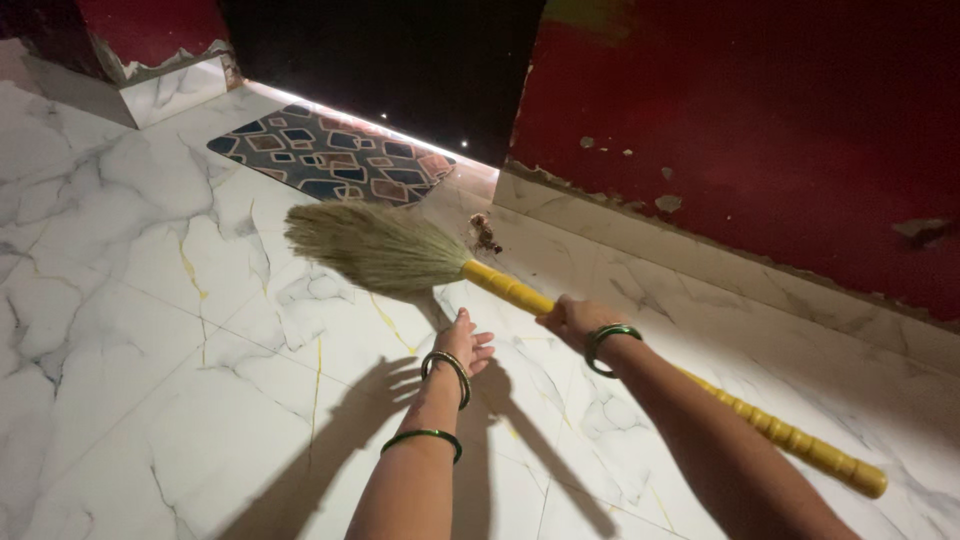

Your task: The person sweeps debris on a tiled floor using a broom with a yellow handle, moving the debris toward a doorway.

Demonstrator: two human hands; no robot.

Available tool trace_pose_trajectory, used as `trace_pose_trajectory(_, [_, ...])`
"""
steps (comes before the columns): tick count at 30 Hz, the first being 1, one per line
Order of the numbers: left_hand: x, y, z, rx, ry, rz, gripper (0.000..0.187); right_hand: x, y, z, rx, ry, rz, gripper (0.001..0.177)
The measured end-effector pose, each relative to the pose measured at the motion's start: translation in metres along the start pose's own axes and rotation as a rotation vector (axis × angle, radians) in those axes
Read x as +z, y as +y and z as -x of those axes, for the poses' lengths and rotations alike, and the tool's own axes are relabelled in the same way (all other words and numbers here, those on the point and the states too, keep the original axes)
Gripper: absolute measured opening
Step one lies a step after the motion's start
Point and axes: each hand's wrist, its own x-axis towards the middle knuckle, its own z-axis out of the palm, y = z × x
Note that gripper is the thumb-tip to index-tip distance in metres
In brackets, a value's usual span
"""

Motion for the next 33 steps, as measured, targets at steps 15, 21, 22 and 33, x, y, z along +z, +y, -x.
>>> trace_pose_trajectory(15, [0.009, 0.034, 0.048, 0.066, 0.191, 0.109, 0.083, -0.01, -0.024, 0.031, -0.191, -0.097, -0.184, 0.063])
trace_pose_trajectory(21, [-0.021, 0.004, 0.068, 0.026, 0.452, 0.162, 0.078, -0.009, -0.074, 0.033, -0.302, -0.249, 0.119, 0.068])
trace_pose_trajectory(22, [-0.024, 0.003, 0.073, 0.022, 0.435, 0.164, 0.077, -0.007, -0.082, 0.034, -0.317, -0.275, 0.15, 0.07])
trace_pose_trajectory(33, [-0.027, -0.006, 0.054, 0.027, 0.327, -0.134, 0.077, -0.011, -0.113, 0.053, -0.22, -0.211, 0.135, 0.052])
